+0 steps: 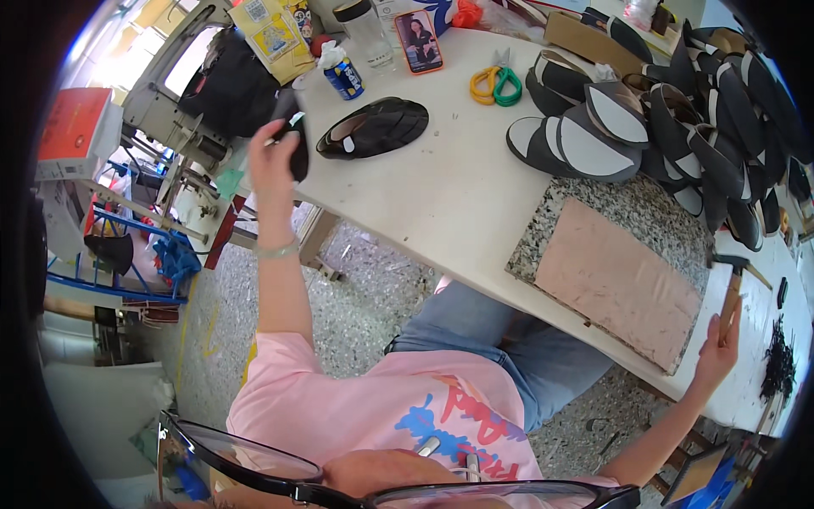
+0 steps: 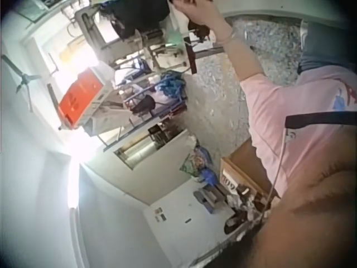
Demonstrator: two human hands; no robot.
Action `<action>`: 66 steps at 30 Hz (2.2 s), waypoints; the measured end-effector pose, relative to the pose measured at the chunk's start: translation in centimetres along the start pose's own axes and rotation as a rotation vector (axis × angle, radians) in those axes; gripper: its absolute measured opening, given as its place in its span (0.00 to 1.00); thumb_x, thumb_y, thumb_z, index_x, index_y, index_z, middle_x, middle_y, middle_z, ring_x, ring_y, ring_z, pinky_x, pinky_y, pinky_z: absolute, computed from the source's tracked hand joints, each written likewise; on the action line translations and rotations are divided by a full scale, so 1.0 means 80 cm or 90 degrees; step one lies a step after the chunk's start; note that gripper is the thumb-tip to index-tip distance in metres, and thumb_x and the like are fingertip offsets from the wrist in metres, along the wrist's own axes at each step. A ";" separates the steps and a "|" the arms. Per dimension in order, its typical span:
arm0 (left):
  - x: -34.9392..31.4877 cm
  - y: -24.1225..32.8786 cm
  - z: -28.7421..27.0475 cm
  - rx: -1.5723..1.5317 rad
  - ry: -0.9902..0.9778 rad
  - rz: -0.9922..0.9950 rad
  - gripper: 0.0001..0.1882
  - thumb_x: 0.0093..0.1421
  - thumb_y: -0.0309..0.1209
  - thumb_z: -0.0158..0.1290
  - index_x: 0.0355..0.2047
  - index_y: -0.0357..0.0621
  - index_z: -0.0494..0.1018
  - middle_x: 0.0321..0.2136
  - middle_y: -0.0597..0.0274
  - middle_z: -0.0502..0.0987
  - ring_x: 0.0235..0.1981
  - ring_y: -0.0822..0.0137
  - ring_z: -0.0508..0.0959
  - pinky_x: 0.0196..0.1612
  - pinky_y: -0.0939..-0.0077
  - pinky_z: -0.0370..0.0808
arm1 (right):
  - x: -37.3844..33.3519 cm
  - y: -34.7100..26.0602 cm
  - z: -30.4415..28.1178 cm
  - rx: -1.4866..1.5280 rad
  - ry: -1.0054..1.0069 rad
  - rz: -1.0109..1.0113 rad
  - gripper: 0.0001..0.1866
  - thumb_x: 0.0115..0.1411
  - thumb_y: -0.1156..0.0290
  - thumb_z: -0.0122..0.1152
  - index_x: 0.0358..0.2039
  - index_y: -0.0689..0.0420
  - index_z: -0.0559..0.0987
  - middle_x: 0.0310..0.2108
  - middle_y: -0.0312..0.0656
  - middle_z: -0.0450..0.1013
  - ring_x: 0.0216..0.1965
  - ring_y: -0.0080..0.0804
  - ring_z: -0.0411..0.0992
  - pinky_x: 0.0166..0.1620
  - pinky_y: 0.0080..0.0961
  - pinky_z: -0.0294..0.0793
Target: Applying adhesive to shoe components and hammering them together at a workshop table.
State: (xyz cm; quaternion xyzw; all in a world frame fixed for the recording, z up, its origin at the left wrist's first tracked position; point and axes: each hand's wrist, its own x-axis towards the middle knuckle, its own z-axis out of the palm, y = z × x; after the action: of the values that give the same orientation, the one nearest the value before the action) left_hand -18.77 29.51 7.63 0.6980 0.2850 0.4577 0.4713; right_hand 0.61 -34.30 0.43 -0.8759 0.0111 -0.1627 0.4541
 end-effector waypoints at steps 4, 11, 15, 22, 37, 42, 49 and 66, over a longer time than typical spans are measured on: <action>0.051 -0.109 0.042 0.340 -0.136 0.357 0.18 0.49 0.29 0.59 0.41 0.43 0.71 0.44 0.53 0.70 0.48 0.51 0.70 0.54 0.64 0.67 | 0.032 0.059 -0.021 -0.001 0.122 0.094 0.26 0.60 0.65 0.62 0.58 0.51 0.70 0.19 0.30 0.67 0.10 0.13 0.56 0.13 0.14 0.53; 0.074 -0.121 0.125 0.634 -0.265 0.305 0.15 0.52 0.37 0.56 0.41 0.52 0.75 0.45 0.67 0.74 0.50 0.57 0.67 0.52 0.51 0.63 | 0.080 0.175 -0.087 -0.031 0.082 0.317 0.21 0.56 0.60 0.65 0.45 0.61 0.77 0.17 0.33 0.67 0.15 0.20 0.65 0.19 0.20 0.64; 0.068 -0.087 0.128 0.596 -0.172 0.383 0.16 0.52 0.41 0.58 0.40 0.52 0.76 0.44 0.67 0.75 0.51 0.57 0.66 0.53 0.51 0.62 | 0.070 0.121 -0.035 -0.595 0.196 -0.002 0.23 0.54 0.59 0.63 0.47 0.60 0.78 0.37 0.44 0.76 0.45 0.41 0.71 0.49 0.36 0.69; -0.022 -0.036 0.276 0.107 -0.461 0.471 0.22 0.53 0.38 0.61 0.45 0.42 0.72 0.46 0.51 0.72 0.50 0.50 0.66 0.55 0.58 0.63 | 0.077 -0.146 0.195 -0.124 -0.108 -0.516 0.17 0.52 0.68 0.66 0.43 0.58 0.78 0.47 0.43 0.72 0.51 0.42 0.68 0.51 0.34 0.69; -0.050 -0.043 0.344 0.181 -0.471 0.841 0.28 0.45 0.20 0.52 0.48 0.55 0.70 0.52 0.64 0.69 0.54 0.55 0.66 0.54 0.59 0.63 | 0.152 -0.255 0.359 -0.091 -0.169 -0.175 0.36 0.50 0.47 0.64 0.54 0.58 0.72 0.48 0.45 0.75 0.50 0.40 0.73 0.52 0.37 0.68; -0.004 -0.043 0.349 0.000 -0.616 0.623 0.18 0.53 0.24 0.50 0.46 0.47 0.74 0.49 0.58 0.72 0.50 0.54 0.70 0.53 0.65 0.66 | 0.163 -0.234 0.375 0.102 -0.158 -0.026 0.34 0.51 0.43 0.62 0.50 0.57 0.76 0.47 0.44 0.76 0.50 0.39 0.72 0.54 0.35 0.65; -0.061 0.002 0.427 0.058 -0.486 0.303 0.17 0.59 0.36 0.56 0.45 0.39 0.75 0.41 0.50 0.76 0.42 0.57 0.76 0.45 0.68 0.72 | 0.176 -0.237 0.371 0.123 -0.101 0.039 0.31 0.52 0.47 0.65 0.47 0.60 0.77 0.43 0.45 0.77 0.46 0.36 0.75 0.53 0.31 0.66; 0.000 -0.030 0.384 0.058 -0.563 0.169 0.19 0.56 0.36 0.59 0.48 0.49 0.77 0.31 0.60 0.79 0.31 0.72 0.76 0.37 0.77 0.72 | 0.152 -0.204 0.149 1.132 -0.388 -0.117 0.11 0.67 0.62 0.45 0.29 0.51 0.66 0.17 0.30 0.60 0.19 0.24 0.59 0.39 0.21 0.65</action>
State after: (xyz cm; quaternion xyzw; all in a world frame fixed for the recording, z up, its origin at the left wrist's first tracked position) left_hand 9.22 18.24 1.25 0.8767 -0.0151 0.1596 0.4536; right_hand 13.56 -17.34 10.46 -0.2107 -0.3053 0.0896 0.9243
